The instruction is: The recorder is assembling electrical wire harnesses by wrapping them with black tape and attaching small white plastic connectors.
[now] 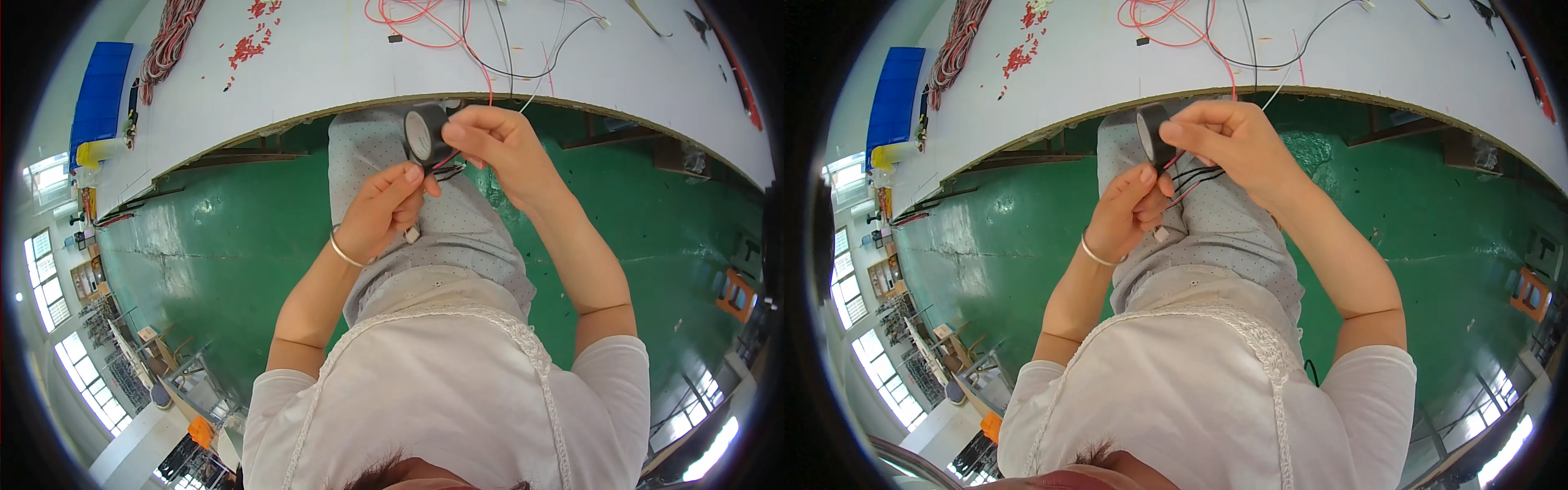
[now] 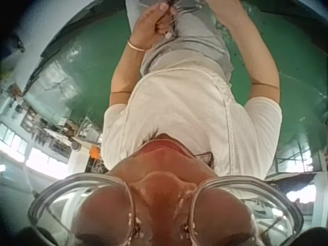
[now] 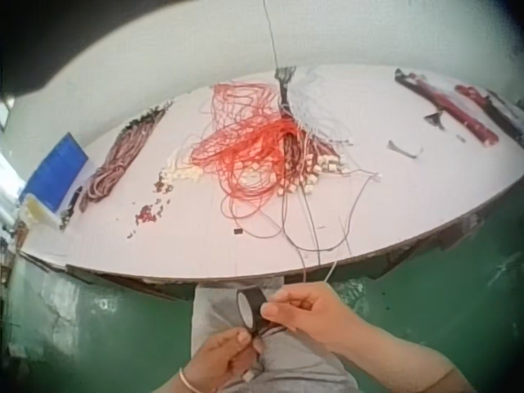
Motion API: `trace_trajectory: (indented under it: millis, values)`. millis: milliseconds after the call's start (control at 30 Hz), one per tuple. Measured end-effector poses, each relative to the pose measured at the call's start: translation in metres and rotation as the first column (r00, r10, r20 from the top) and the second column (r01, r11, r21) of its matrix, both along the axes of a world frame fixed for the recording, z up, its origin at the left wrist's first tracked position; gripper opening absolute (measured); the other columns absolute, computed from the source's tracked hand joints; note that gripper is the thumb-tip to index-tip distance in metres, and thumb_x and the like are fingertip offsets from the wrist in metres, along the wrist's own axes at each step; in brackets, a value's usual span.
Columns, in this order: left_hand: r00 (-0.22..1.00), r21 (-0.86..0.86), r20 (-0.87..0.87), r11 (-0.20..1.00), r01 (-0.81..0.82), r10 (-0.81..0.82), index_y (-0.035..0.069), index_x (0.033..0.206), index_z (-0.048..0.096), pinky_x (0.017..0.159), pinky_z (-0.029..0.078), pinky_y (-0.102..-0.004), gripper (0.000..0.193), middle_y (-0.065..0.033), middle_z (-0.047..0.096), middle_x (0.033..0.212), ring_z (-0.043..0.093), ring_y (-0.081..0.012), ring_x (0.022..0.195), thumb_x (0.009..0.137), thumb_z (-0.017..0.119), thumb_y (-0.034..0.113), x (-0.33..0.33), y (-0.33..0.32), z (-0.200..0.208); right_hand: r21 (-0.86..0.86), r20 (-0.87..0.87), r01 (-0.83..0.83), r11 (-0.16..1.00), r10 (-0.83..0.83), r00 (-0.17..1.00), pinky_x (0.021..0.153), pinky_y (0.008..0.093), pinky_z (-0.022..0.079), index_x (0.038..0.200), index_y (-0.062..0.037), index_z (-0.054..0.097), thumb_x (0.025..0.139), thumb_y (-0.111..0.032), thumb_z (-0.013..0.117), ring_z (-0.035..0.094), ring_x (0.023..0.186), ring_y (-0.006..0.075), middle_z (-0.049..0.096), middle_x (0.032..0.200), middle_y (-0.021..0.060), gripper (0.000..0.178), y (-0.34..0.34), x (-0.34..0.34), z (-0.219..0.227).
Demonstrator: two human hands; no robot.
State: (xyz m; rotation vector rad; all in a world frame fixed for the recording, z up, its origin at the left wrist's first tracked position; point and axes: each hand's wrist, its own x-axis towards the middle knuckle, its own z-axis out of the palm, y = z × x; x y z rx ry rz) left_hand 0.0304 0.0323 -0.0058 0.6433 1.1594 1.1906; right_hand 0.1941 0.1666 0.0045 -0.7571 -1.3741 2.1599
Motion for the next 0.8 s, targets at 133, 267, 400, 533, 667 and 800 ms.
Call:
trace_trajectory:
  millis: [133,267,400,533,667,800]
  values:
    - [0.798,-0.264,0.598,0.958,0.113,0.071,0.008,0.093,0.060,0.048,0.020,-0.0204,0.008,0.0092,0.040,0.063,0.028,-0.0014,0.054,0.096,0.062,0.015,-0.007,0.001,0.009,0.145,-0.246,-0.138,0.980,0.171,0.954,0.059,0.0216,0.031,0.074,-0.0035,0.058,0.088,-0.022,0.070,0.039,0.064,0.0045,0.051,0.073,-0.0050,0.027,0.010,0.016,-0.009]
    - [0.996,-0.121,-0.029,0.989,0.083,-0.087,0.009,0.091,0.060,0.048,0.021,-0.0198,0.010,0.0079,0.046,0.064,0.032,-0.0023,0.054,0.093,0.067,0.015,-0.009,0.005,0.001,0.323,0.122,-0.160,0.933,0.126,0.984,0.056,0.0232,0.031,0.074,-0.0056,0.055,0.091,-0.028,0.067,0.039,0.063,0.0045,0.048,0.067,-0.0040,0.031,0.005,0.014,0.006]
    - [0.771,0.075,-0.635,0.990,0.115,-0.041,0.008,0.086,0.059,0.049,0.029,-0.0194,0.014,0.0067,0.052,0.066,0.038,-0.0014,0.055,0.089,0.071,0.013,0.004,0.005,0.013,0.340,0.476,-0.294,0.893,0.106,0.873,0.053,0.0244,0.028,0.075,-0.0049,0.059,0.091,-0.031,0.068,0.035,0.057,0.0048,0.042,0.059,-0.0076,0.031,0.007,0.012,0.017]
    - [0.259,0.394,-0.909,0.876,0.277,0.327,0.005,0.081,0.061,0.050,0.034,-0.0201,0.016,0.0060,0.056,0.068,0.043,-0.0021,0.057,0.092,0.069,0.014,0.016,0.007,-0.001,0.207,0.279,-0.259,0.943,0.197,0.940,0.054,0.0250,0.028,0.071,-0.0056,0.061,0.090,-0.032,0.068,0.036,0.059,0.0048,0.041,0.060,-0.0075,0.033,0.012,0.002,0.001]
    - [0.833,0.241,-0.531,0.970,-0.025,0.153,0.006,0.088,0.063,0.046,0.030,-0.0216,0.017,0.0060,0.049,0.063,0.037,-0.0039,0.050,0.098,0.060,0.020,0.009,0.001,-0.007,-0.017,0.122,-0.023,1.000,0.025,0.992,0.058,0.0245,0.028,0.071,-0.0059,0.064,0.090,-0.028,0.068,0.038,0.063,0.0049,0.043,0.063,-0.0066,0.030,0.011,0.003,0.004]
    - [0.895,-0.104,0.428,0.977,0.187,-0.126,0.007,0.106,0.060,0.047,0.023,-0.0217,0.023,0.0083,0.034,0.061,0.026,-0.0033,0.050,0.104,0.047,0.026,-0.009,0.000,-0.006,0.236,0.004,-0.211,0.949,0.216,0.976,0.065,0.0243,0.032,0.076,-0.0064,0.068,0.089,-0.024,0.067,0.044,0.072,0.0079,0.048,0.066,-0.0049,0.022,0.020,0.024,-0.005]
